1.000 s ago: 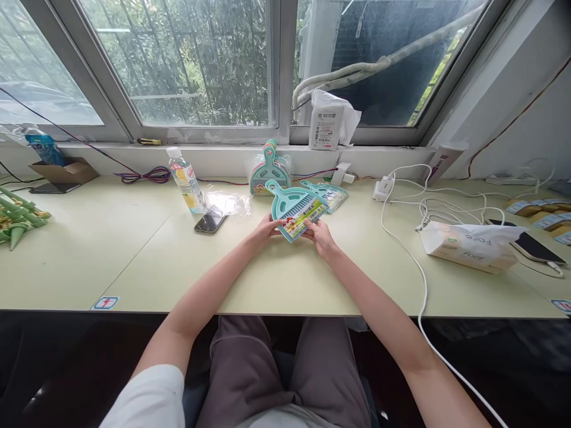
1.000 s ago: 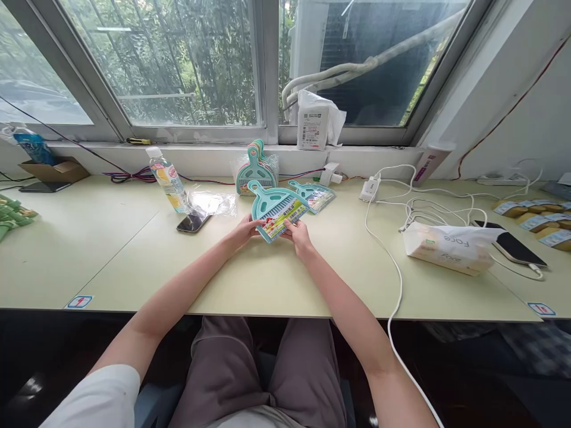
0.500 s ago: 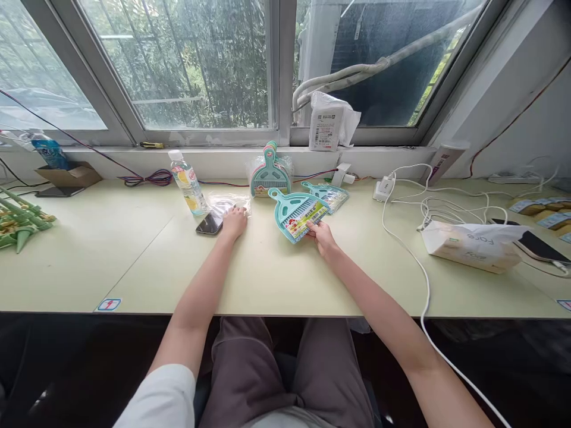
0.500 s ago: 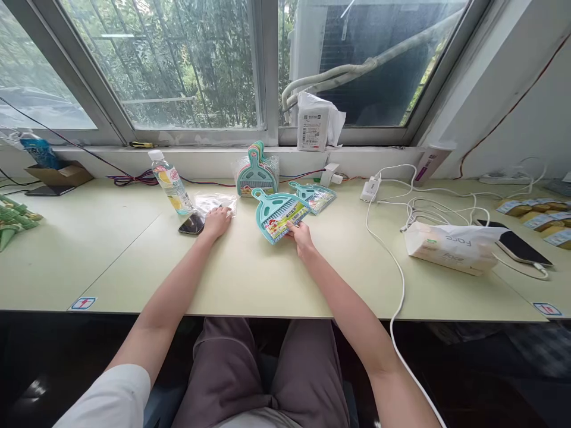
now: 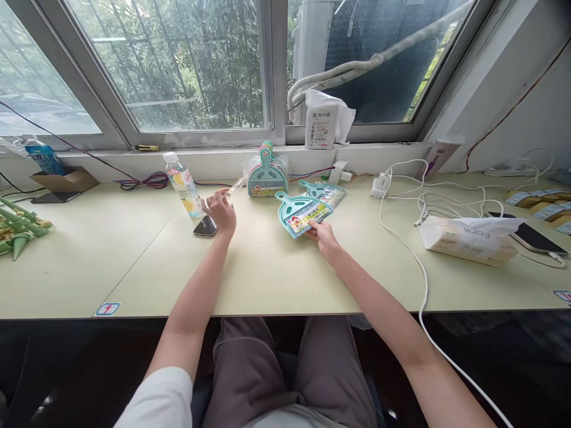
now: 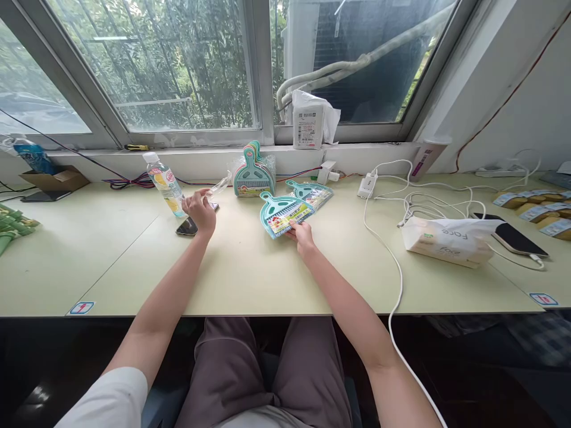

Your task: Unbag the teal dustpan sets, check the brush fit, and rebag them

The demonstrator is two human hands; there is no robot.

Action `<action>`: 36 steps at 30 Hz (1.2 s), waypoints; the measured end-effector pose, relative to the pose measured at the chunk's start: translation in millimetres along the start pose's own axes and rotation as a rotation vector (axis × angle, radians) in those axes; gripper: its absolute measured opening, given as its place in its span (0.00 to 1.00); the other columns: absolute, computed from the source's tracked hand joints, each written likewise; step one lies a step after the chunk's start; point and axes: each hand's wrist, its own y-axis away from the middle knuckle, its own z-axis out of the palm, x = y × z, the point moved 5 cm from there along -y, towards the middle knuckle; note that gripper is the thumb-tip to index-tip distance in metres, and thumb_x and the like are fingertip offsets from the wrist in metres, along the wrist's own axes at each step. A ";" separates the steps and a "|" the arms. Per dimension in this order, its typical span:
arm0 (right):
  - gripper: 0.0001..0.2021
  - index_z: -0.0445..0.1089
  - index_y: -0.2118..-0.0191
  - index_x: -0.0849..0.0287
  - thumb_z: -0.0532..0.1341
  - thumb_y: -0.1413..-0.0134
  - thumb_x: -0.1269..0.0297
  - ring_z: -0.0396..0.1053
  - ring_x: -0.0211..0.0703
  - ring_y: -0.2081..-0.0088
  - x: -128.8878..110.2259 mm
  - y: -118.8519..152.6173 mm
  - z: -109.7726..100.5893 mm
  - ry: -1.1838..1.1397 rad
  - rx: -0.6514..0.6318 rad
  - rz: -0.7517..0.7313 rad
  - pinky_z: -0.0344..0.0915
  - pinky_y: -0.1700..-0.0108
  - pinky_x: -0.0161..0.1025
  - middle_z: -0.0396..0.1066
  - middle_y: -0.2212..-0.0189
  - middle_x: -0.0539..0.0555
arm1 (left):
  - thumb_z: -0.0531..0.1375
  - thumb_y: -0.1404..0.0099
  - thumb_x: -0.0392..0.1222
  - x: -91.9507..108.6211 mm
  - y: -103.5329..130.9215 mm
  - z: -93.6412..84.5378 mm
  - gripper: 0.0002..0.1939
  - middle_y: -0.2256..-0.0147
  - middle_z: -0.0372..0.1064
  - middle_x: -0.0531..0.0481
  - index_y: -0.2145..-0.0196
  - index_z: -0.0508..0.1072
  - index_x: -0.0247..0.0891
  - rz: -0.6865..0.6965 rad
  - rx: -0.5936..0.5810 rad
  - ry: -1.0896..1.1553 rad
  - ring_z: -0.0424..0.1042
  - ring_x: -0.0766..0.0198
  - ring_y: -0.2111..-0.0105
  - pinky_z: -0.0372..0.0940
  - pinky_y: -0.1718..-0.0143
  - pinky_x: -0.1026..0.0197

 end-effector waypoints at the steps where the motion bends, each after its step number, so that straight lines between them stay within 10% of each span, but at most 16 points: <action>1: 0.03 0.67 0.65 0.61 0.59 0.41 0.74 0.77 0.39 0.68 -0.2 -1.2 -1.0 -0.018 0.005 0.006 0.78 0.60 0.38 0.77 0.69 0.53 | 0.48 0.35 0.31 5.8 -0.1 -0.8 0.19 0.53 0.73 0.47 0.51 0.71 0.43 -0.007 0.007 0.099 0.65 0.54 0.47 0.44 0.35 0.45; 4: 0.05 0.69 0.63 0.61 0.60 0.43 0.76 0.77 0.38 0.68 -4.5 -8.0 -9.7 -0.096 0.058 0.025 0.77 0.61 0.37 0.77 0.70 0.52 | 0.49 0.40 0.30 23.6 4.8 10.5 0.24 0.55 0.75 0.46 0.49 0.71 0.40 -0.025 -0.136 0.418 0.69 0.57 0.50 0.56 0.41 0.51; 11: 0.08 0.69 0.57 0.62 0.56 0.40 0.77 0.75 0.33 0.70 -38.7 -24.9 -56.6 -0.326 0.273 -0.064 0.76 0.62 0.30 0.77 0.70 0.50 | 0.50 0.53 0.30 60.9 55.0 49.7 0.26 0.66 0.78 0.50 0.59 0.79 0.38 0.180 -1.011 0.532 0.73 0.56 0.57 0.61 0.46 0.51; 18: 0.10 0.70 0.56 0.61 0.56 0.39 0.78 0.74 0.33 0.72 -47.4 -28.5 -66.0 -0.291 0.213 0.026 0.75 0.67 0.28 0.77 0.72 0.50 | 0.48 0.47 0.26 42.3 53.1 52.9 0.24 0.73 0.77 0.53 0.63 0.78 0.44 0.284 -0.853 0.072 0.71 0.57 0.56 0.35 0.34 0.39; 24: 0.08 0.71 0.59 0.63 0.57 0.41 0.78 0.75 0.35 0.73 -43.4 -28.5 -55.9 -0.208 0.134 0.051 0.75 0.68 0.29 0.77 0.74 0.51 | 0.52 0.32 0.43 77.3 82.1 49.0 0.17 0.50 0.71 0.45 0.49 0.70 0.41 0.311 -0.609 -0.001 0.66 0.55 0.47 0.52 0.38 0.48; 30: 0.07 0.71 0.64 0.64 0.57 0.41 0.79 0.74 0.34 0.74 -42.4 -28.0 -53.3 -0.143 0.091 0.049 0.74 0.70 0.30 0.77 0.75 0.51 | 0.54 0.33 0.47 119.7 136.8 55.4 0.15 0.47 0.68 0.44 0.53 0.75 0.45 0.427 -0.853 -0.068 0.64 0.52 0.44 0.52 0.40 0.47; 36: 0.06 0.71 0.64 0.63 0.58 0.41 0.78 0.75 0.35 0.73 -39.1 -31.0 -53.5 -0.096 0.098 0.053 0.75 0.68 0.30 0.77 0.73 0.51 | 0.59 0.38 0.47 101.4 109.6 52.5 0.13 0.64 0.74 0.44 0.75 0.75 0.39 0.422 -0.910 -0.196 0.73 0.54 0.63 0.59 0.50 0.49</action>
